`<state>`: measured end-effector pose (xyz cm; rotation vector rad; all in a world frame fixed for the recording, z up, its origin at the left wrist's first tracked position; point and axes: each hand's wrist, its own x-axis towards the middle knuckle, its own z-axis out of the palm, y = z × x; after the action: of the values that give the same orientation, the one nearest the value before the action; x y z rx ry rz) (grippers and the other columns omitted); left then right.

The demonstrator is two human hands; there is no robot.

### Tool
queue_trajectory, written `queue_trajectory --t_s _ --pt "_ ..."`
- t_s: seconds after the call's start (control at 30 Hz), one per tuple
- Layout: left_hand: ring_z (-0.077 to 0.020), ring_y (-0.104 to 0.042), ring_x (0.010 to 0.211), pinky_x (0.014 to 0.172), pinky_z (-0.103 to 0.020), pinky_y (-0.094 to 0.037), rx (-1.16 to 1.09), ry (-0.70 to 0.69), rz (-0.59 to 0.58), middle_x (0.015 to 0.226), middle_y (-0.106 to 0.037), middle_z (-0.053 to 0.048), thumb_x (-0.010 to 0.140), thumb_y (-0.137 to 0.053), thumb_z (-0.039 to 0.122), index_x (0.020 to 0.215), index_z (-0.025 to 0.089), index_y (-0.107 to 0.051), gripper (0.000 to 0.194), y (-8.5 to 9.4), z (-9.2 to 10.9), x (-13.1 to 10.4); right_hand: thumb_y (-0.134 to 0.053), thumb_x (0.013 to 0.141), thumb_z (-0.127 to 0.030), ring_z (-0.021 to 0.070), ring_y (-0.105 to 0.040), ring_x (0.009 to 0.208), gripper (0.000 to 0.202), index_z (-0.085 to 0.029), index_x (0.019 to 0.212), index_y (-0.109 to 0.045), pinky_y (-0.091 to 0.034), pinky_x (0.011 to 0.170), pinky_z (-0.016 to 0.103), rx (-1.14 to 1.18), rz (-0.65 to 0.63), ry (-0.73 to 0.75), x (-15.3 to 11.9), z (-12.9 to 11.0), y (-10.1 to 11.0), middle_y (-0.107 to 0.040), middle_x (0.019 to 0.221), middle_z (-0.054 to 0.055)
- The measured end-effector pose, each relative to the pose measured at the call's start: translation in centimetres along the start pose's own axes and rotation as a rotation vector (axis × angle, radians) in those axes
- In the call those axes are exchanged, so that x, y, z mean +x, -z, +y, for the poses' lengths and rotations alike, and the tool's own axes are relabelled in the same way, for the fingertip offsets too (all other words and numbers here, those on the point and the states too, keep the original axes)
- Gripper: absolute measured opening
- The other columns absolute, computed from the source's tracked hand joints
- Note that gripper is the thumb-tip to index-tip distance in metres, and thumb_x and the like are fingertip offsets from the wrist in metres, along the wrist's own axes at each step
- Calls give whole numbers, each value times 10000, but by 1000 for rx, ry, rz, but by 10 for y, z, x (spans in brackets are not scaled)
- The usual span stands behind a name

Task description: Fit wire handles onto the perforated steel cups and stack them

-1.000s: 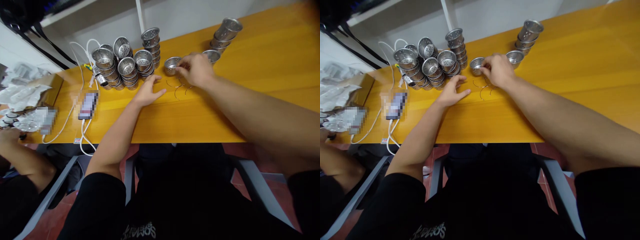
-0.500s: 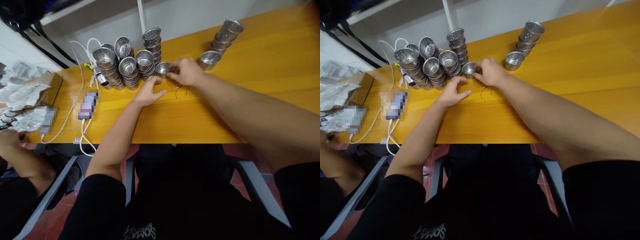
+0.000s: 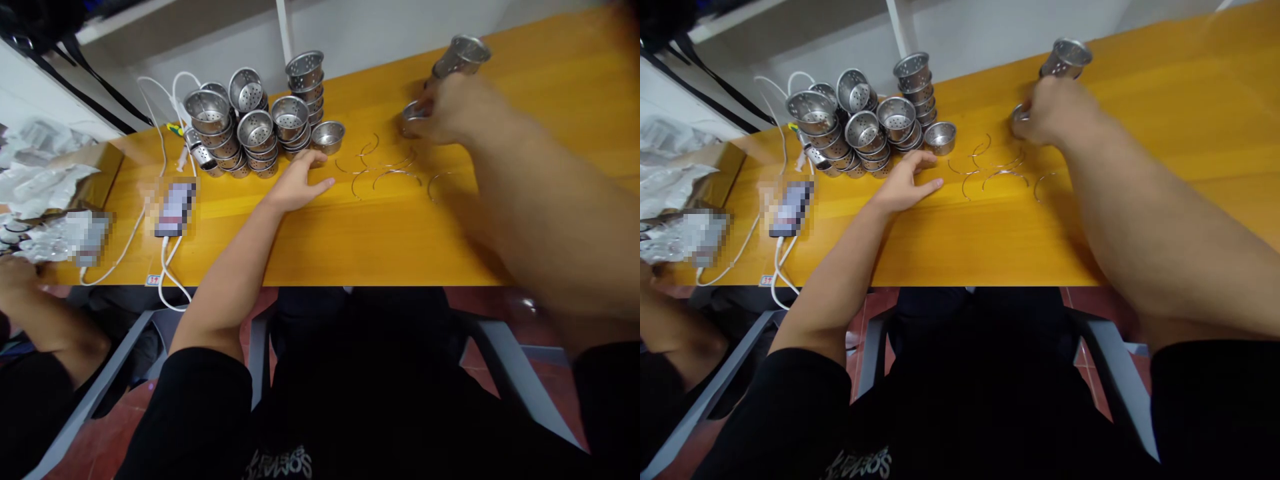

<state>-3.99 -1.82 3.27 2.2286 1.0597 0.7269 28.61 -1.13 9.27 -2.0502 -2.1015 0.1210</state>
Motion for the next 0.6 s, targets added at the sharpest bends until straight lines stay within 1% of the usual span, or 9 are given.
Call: queue_trajectory --t_s 0.07,0.1,0.2,0.23,0.3,0.4,0.5,0.53,0.6 --pt "-266 -689 1403 1315 -455 -530 -18 -14 -2 1506 -651 -136 883 -796 413 1344 225 -644 521 -1 1 0 -780 988 -301 333 -720 939 153 -154 1019 -805 -521 775 440 -27 -22 -29 -6 7 -3 -783 1046 200" --pt "-266 -684 1414 1314 -452 -530 -30 -22 -4 1514 -648 -132 885 -795 414 1347 231 -642 520 -2 2 0 -784 996 -301 316 -719 933 133 -170 1009 -807 -515 770 422 -29 -6 -48 -9 7 -4 -789 1044 181" --pt "-277 -669 1442 1282 -463 -555 -64 -30 -1 1527 -647 -120 896 -787 417 1378 252 -613 539 -4 1 0 -738 1048 -308 291 -721 1028 160 -189 1139 -796 -544 859 402 0 62 -9 -21 1 -9 -784 1172 173" --pt "-283 -664 1451 1272 -469 -563 -74 -26 -1 1543 -641 -120 900 -785 418 1402 261 -592 560 -5 1 0 -726 1052 -302 288 -717 1055 162 -192 1156 -786 -555 908 406 35 89 53 -25 -2 -10 -776 1197 173" --pt "-292 -650 1475 1267 -478 -569 -96 -20 2 1608 -602 -128 904 -789 426 1469 276 -525 641 -8 -1 1 -719 1043 -310 288 -708 1054 146 -206 1132 -771 -569 980 431 172 115 250 -34 -12 -11 -764 1176 163" --pt "-298 -633 1514 1262 -478 -581 -141 -41 3 1728 -489 -148 895 -816 462 1590 292 -365 846 -13 0 3 -705 1035 -447 302 -698 990 186 -276 1079 -765 -597 997 506 454 70 531 -48 -32 -11 -746 1086 122" --pt "-300 -619 1543 1278 -478 -574 -145 -79 2 1713 -509 -131 894 -823 572 1614 305 -317 920 -16 4 3 -703 1011 -615 336 -702 1016 256 -369 1039 -767 -612 1002 598 620 -9 652 -60 -53 -14 -743 1095 72" --pt "-299 -616 1548 1291 -477 -564 -134 -86 6 1683 -541 -120 897 -812 620 1605 307 -331 911 -16 6 3 -711 1002 -631 340 -706 1031 253 -390 1050 -770 -616 1002 611 650 -31 666 -62 -56 -16 -746 1123 59" --pt "-299 -616 1549 1307 -474 -547 -99 -84 25 1639 -580 -108 904 -777 703 1592 310 -350 900 -15 8 2 -723 1006 -574 321 -722 1022 238 -396 1157 -774 -633 985 586 695 -36 643 -61 -55 -18 -742 1226 50"
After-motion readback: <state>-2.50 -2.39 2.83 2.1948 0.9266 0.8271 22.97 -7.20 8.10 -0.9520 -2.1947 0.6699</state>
